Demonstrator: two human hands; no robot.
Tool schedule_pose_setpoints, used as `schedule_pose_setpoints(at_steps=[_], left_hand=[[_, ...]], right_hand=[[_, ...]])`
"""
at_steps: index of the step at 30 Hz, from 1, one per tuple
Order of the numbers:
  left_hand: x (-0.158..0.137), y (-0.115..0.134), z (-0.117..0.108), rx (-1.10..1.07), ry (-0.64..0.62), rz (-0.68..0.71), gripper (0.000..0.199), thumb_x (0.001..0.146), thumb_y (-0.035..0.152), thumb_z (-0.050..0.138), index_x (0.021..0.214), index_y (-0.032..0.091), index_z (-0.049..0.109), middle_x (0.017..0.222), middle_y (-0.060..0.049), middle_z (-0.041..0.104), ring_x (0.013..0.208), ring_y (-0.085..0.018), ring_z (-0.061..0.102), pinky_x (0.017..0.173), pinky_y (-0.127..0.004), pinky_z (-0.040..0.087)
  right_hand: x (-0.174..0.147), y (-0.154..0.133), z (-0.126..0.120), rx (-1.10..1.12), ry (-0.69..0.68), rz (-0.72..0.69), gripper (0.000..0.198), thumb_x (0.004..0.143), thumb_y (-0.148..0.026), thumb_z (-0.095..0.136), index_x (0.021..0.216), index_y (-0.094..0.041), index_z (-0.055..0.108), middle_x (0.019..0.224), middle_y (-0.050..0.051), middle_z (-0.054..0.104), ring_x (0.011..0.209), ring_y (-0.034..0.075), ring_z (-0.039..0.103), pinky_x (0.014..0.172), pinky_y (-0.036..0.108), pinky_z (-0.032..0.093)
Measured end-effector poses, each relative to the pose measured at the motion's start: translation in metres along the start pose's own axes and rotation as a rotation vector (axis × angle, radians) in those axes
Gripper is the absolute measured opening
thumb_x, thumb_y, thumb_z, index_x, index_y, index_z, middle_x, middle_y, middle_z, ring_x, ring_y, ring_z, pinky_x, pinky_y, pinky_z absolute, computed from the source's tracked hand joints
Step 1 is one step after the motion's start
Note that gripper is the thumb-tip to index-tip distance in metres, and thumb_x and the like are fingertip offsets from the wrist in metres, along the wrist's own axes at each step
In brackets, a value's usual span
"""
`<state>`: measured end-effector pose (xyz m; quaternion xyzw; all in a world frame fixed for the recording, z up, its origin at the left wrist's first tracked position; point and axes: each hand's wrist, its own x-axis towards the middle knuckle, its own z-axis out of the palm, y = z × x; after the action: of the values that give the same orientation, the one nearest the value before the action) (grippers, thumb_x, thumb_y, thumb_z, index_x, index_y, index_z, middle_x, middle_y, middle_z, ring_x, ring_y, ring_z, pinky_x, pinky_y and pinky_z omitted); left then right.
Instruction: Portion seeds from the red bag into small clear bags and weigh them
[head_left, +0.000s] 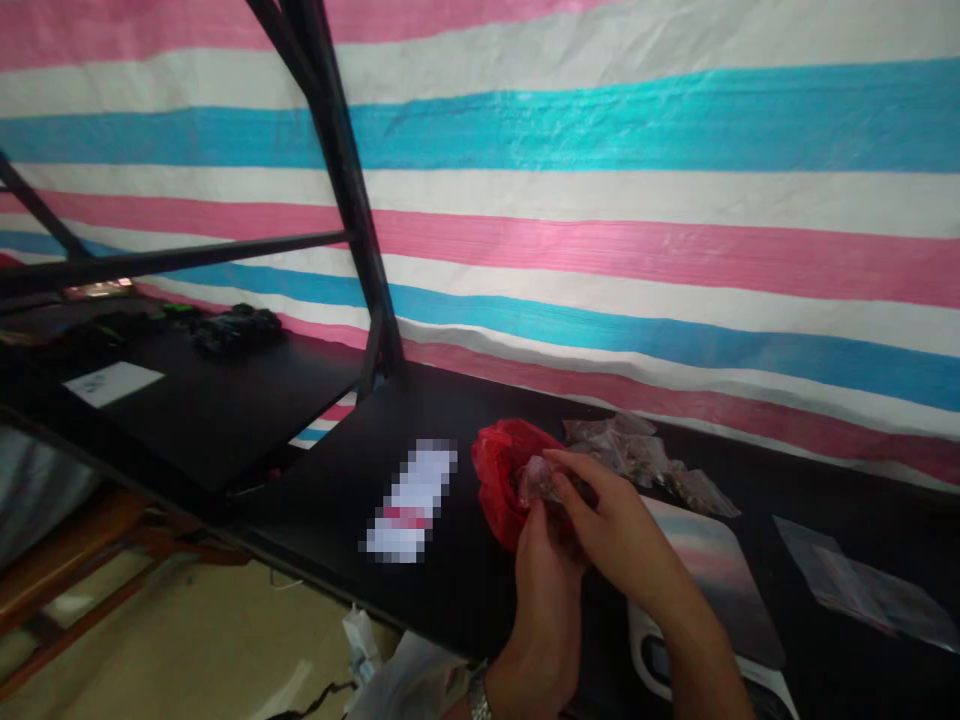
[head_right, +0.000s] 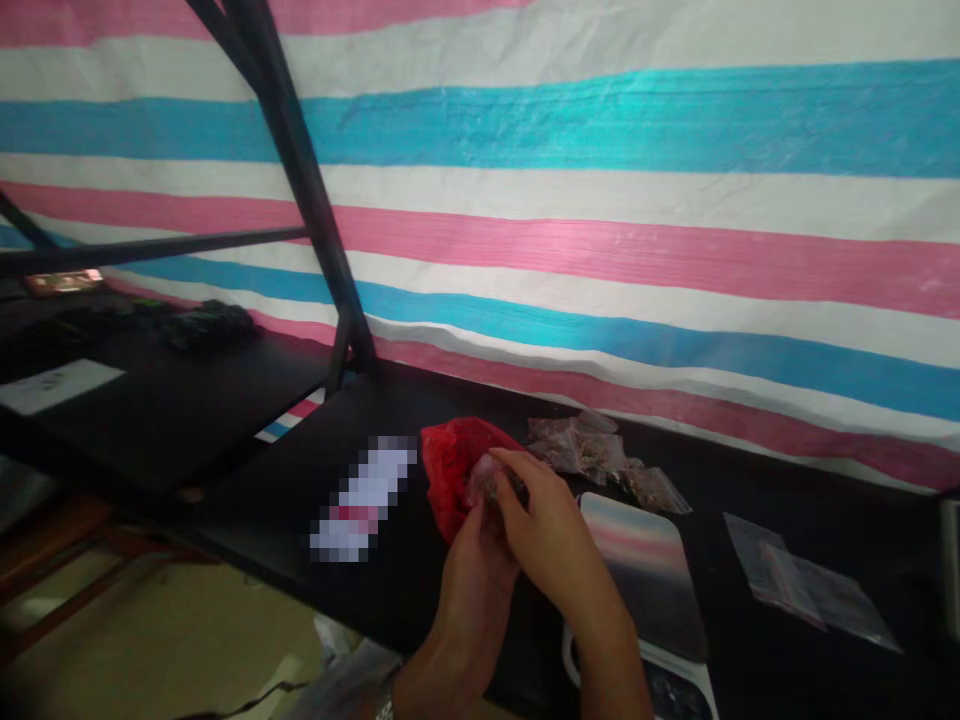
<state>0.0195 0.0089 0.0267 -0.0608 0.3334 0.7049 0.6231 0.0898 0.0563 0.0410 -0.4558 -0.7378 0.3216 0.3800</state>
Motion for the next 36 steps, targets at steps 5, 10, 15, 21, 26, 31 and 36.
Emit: schedule_pose_setpoints(at_steps=[5,10,15,21,26,31,36], left_hand=[[0.004,0.007,-0.002,-0.091,-0.035,-0.041,0.034,0.108,0.023,0.048,0.129,0.021,0.075,0.124,-0.009,0.080,0.120,-0.020,0.075,0.099,-0.027,0.060],[0.004,0.016,-0.006,-0.041,-0.036,-0.100,0.036,0.110,0.025,0.043,0.127,0.019,0.074,0.115,-0.009,0.082,0.113,-0.020,0.078,0.098,-0.030,0.061],[0.004,0.023,-0.006,-0.014,-0.077,-0.102,0.037,0.110,0.028,0.041,0.119,0.018,0.075,0.112,-0.008,0.082,0.108,-0.021,0.078,0.096,-0.030,0.060],[0.017,0.015,-0.015,0.203,-0.071,-0.068,0.037,0.105,0.035,0.046,0.114,0.015,0.075,0.101,-0.011,0.081,0.095,-0.025,0.079,0.079,-0.032,0.061],[0.021,0.008,-0.027,0.526,0.051,0.257,0.029,0.093,0.031,0.071,0.120,0.022,0.075,0.135,-0.011,0.075,0.133,-0.027,0.066,0.111,-0.035,0.051],[0.014,0.015,-0.030,0.872,-0.108,0.509,0.033,0.101,0.029,0.057,0.131,0.024,0.071,0.143,-0.011,0.071,0.139,-0.027,0.062,0.120,-0.041,0.044],[0.015,0.023,-0.029,1.188,-0.252,0.878,0.037,0.104,0.020,0.042,0.133,0.024,0.066,0.135,-0.010,0.074,0.126,-0.026,0.069,0.109,-0.043,0.051]], right_hand=[[0.007,-0.001,0.011,-0.057,-0.001,0.023,0.042,0.096,-0.031,0.055,0.133,-0.024,0.074,0.135,0.010,0.075,0.128,0.030,0.069,0.115,0.052,0.049],[0.010,-0.003,0.015,-0.045,-0.024,0.011,0.044,0.092,-0.026,0.056,0.133,-0.025,0.073,0.134,0.009,0.076,0.125,0.027,0.071,0.114,0.048,0.051],[0.009,-0.009,0.018,-0.023,-0.042,0.047,0.040,0.092,-0.025,0.055,0.127,-0.024,0.075,0.122,0.008,0.080,0.113,0.026,0.076,0.104,0.044,0.057],[0.006,-0.003,0.015,0.051,0.030,0.033,0.033,0.094,-0.034,0.060,0.121,-0.024,0.076,0.118,0.010,0.080,0.107,0.027,0.077,0.100,0.044,0.059],[0.004,0.004,0.001,0.180,0.122,0.051,0.040,0.092,-0.043,0.067,0.126,-0.023,0.072,0.108,0.010,0.080,0.098,0.026,0.077,0.092,0.042,0.062],[0.002,0.003,-0.004,0.263,0.089,0.107,0.039,0.091,-0.047,0.068,0.120,-0.022,0.074,0.110,0.010,0.081,0.099,0.028,0.077,0.092,0.042,0.061],[-0.004,-0.005,-0.017,0.310,0.090,0.109,0.029,0.090,-0.048,0.070,0.103,-0.022,0.077,0.099,0.007,0.081,0.091,0.025,0.075,0.084,0.035,0.060]])
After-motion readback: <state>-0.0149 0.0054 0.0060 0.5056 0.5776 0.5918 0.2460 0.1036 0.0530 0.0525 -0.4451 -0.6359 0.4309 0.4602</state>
